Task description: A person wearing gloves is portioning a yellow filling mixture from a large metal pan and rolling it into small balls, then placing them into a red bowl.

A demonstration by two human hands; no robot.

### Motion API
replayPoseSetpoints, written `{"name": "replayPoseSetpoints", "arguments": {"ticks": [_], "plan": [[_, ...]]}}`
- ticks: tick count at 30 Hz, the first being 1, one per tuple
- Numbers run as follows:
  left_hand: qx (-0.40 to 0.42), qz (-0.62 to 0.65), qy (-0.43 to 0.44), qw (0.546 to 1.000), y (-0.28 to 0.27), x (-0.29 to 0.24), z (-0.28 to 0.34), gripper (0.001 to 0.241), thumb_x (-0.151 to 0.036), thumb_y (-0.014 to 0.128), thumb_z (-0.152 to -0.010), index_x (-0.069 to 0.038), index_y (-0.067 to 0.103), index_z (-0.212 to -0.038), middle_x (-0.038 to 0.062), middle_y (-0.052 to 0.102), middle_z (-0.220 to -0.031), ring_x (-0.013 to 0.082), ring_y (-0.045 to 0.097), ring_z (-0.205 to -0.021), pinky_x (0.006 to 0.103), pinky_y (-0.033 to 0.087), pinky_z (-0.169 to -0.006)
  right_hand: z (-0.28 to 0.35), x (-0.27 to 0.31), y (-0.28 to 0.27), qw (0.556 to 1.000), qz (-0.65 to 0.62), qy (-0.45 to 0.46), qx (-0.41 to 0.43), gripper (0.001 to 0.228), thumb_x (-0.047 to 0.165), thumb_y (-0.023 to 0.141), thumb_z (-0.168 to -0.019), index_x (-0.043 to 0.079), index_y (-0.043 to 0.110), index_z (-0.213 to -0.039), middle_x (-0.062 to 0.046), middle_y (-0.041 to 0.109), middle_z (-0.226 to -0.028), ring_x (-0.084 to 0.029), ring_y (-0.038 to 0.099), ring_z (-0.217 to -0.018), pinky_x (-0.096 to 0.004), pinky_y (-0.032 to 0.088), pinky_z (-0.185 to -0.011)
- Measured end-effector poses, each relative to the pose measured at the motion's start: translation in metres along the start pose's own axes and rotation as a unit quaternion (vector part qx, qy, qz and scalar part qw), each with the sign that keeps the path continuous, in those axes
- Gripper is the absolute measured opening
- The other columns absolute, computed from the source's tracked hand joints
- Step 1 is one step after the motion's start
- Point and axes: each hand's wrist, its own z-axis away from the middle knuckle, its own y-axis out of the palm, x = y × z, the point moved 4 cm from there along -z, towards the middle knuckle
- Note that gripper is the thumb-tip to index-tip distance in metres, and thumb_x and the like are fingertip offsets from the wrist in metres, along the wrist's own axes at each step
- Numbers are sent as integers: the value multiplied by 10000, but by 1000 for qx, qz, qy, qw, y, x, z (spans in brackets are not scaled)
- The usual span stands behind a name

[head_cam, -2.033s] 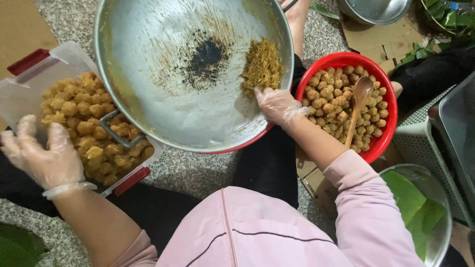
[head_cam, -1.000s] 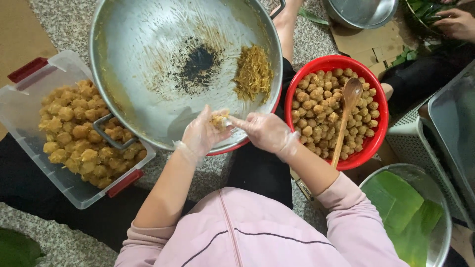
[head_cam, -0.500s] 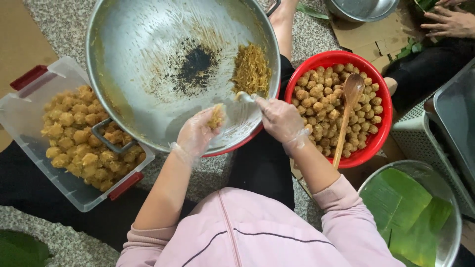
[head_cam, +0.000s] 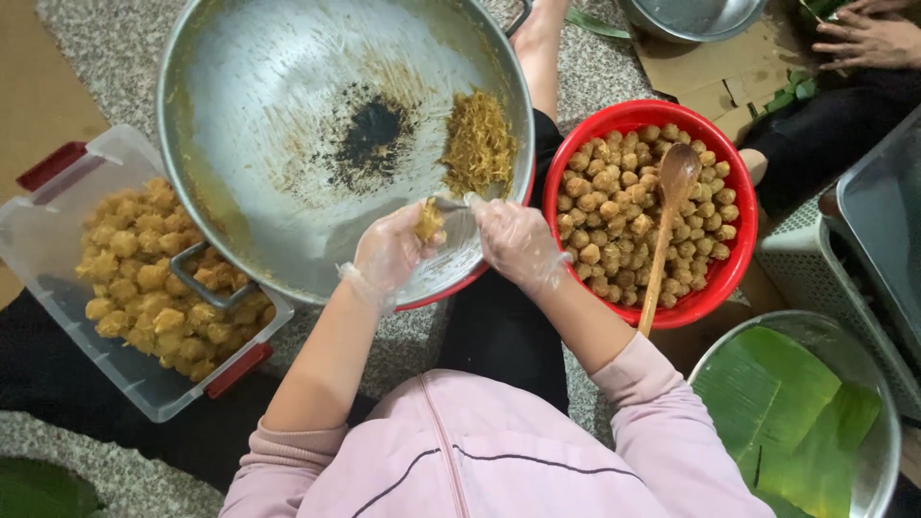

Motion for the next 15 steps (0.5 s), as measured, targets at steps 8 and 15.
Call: {"name": "replayPoseSetpoints", "arguments": {"ticks": [8, 15], "plan": [[14, -42, 2, 999, 11, -2, 4, 430, -467, 507, -983, -169, 729, -1200, 18, 757, -1008, 145, 710, -763, 235, 432, -563, 35, -52, 78, 988, 90, 102, 67, 126, 217, 620, -814, 202, 582, -934, -5, 526, -875, -201, 590, -628, -368, 505, -449], [-28, -80, 70, 994, 7, -3, 9, 314, -157, 682, -966, -52, 665, -1261, 62, 618, -764, 142, 571, -612, 252, 392, -533, 41, -54, 97, 984, 60, 129, 108, 59, 197, 630, -815, 165, 584, -799, -64, 528, -844, -244, 613, -501, -431, 522, -398]]}}
